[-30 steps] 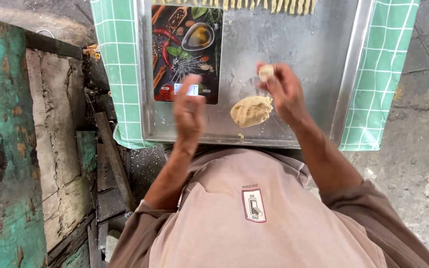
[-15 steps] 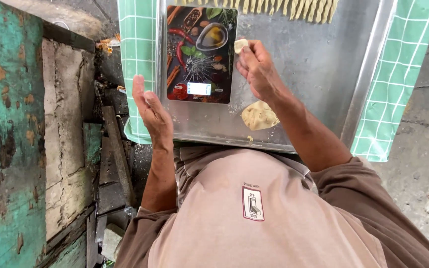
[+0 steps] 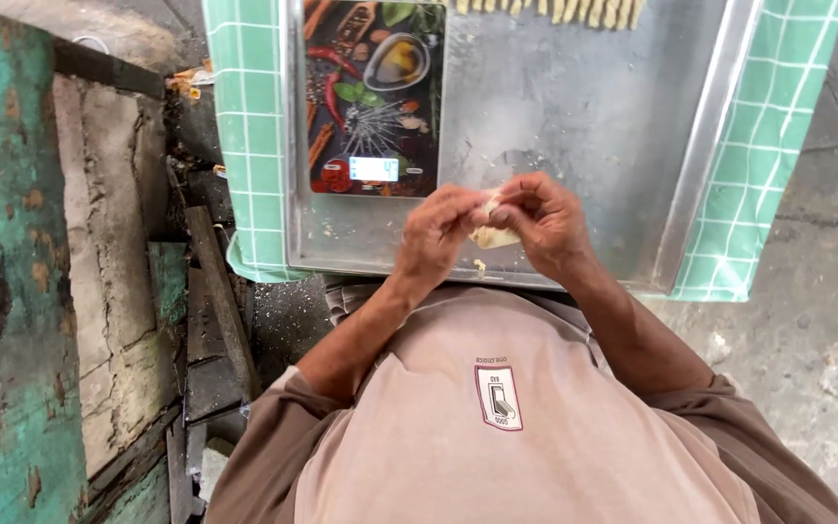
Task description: The person is taking small pieces of dough, rolling them into long thin cylinders on a metal tray, and then twisting them into a spiral shape.
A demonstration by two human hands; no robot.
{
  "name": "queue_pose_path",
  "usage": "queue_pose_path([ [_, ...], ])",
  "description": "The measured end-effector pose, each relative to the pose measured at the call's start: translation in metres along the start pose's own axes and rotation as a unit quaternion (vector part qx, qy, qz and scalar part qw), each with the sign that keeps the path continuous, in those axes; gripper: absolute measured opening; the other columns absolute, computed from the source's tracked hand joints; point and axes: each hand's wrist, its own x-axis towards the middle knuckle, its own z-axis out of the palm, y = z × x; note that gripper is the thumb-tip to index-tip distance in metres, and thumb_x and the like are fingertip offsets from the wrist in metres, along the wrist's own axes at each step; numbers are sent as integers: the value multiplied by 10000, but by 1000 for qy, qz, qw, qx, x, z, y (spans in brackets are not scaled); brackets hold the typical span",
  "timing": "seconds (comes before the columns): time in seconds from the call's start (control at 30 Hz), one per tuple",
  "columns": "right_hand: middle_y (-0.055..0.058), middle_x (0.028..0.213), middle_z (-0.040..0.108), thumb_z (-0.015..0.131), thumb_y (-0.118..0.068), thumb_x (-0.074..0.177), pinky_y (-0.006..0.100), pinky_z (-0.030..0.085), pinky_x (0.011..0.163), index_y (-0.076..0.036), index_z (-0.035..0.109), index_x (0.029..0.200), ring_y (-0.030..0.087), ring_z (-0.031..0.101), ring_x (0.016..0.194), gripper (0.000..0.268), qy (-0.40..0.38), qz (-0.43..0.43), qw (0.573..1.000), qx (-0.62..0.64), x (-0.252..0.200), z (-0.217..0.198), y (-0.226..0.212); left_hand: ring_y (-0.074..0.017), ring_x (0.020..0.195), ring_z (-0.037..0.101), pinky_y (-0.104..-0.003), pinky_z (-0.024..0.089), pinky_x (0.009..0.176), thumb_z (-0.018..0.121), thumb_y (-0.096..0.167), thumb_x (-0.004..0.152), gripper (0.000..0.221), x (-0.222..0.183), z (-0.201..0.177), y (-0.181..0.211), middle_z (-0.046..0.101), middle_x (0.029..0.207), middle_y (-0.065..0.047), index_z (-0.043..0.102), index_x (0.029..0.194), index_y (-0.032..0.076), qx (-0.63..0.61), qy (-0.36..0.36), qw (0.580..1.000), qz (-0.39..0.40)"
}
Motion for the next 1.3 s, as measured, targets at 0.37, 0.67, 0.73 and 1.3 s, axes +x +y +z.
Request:
queue_pose_path([
  [0.37, 138, 824, 674, 750, -180, 990, 293, 588, 671, 95, 707, 1091, 140, 679, 711, 296, 61, -53, 997, -12, -17, -31, 12, -75, 653, 599, -205, 521, 573, 772, 115, 968, 143, 17, 36, 18, 628, 656, -59, 701, 965, -9, -247, 1, 959, -138],
  [0.67, 89, 792, 658, 692, -172, 1061, 247, 529, 682, 61, 703, 1134, 104, 648, 736, 245, 81, -50, 995, -40, 0, -24, -4, -486, 1405, 466, -572, 412, 1170, 459, 400, 1141, 616, -1, 14, -15, 487, 1489, -373, 447, 1514, -89, -50, -16, 981, -185],
  [0.73, 80, 780, 656, 700, -182, 1055, 241, 524, 682, 51, 707, 1127, 94, 639, 734, 244, 81, -44, 995, -42, 1, -20, -6, -509, 1408, 449, -589, 407, 1173, 491, 393, 1130, 626, -4, 16, -18, 441, 1507, -376, 434, 1520, -93, -30, -15, 984, -173],
  [1.3, 108, 748, 653, 756, -169, 1026, 270, 539, 657, 27, 736, 1113, 101, 613, 737, 216, 92, -35, 992, -78, 4, -15, 1, -464, 1497, 359, -521, 303, 1261, 652, 495, 1033, 785, -12, 17, -24, 357, 1572, -286, 379, 1579, 1, 43, -14, 981, -187],
])
